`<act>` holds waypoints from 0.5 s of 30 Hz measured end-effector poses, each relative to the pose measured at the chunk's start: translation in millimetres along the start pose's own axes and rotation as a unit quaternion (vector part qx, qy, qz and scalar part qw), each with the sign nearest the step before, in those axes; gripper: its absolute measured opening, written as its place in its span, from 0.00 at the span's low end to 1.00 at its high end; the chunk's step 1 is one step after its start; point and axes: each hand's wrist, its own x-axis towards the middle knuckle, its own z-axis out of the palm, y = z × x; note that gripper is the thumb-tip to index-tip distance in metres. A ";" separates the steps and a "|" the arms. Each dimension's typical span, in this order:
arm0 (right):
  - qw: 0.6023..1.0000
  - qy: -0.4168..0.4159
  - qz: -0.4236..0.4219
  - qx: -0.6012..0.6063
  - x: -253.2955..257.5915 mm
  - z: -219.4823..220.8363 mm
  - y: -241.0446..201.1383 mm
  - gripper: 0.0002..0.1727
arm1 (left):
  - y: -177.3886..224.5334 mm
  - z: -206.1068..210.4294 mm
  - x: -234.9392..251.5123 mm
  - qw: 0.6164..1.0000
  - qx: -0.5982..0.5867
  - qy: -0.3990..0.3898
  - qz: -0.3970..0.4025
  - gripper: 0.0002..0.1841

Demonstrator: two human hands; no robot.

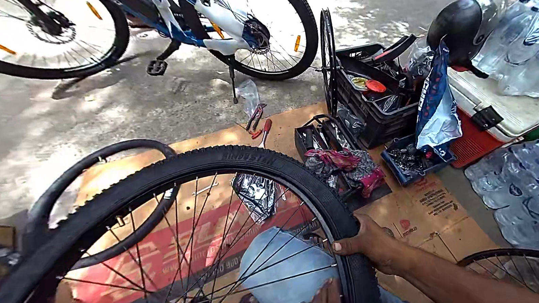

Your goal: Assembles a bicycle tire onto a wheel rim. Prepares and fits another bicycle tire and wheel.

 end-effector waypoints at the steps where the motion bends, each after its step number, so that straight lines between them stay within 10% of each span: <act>1: 1.000 -0.001 -0.011 0.005 2.9 0.9 4.3 0.35 | 7.9 1.9 18.8 0.999 0.008 -0.014 -0.028 0.40; 15: 0.978 0.061 -0.079 -0.186 14.4 0.7 4.0 0.34 | 4.8 -6.4 89.6 0.954 -0.099 -0.174 -0.224 0.33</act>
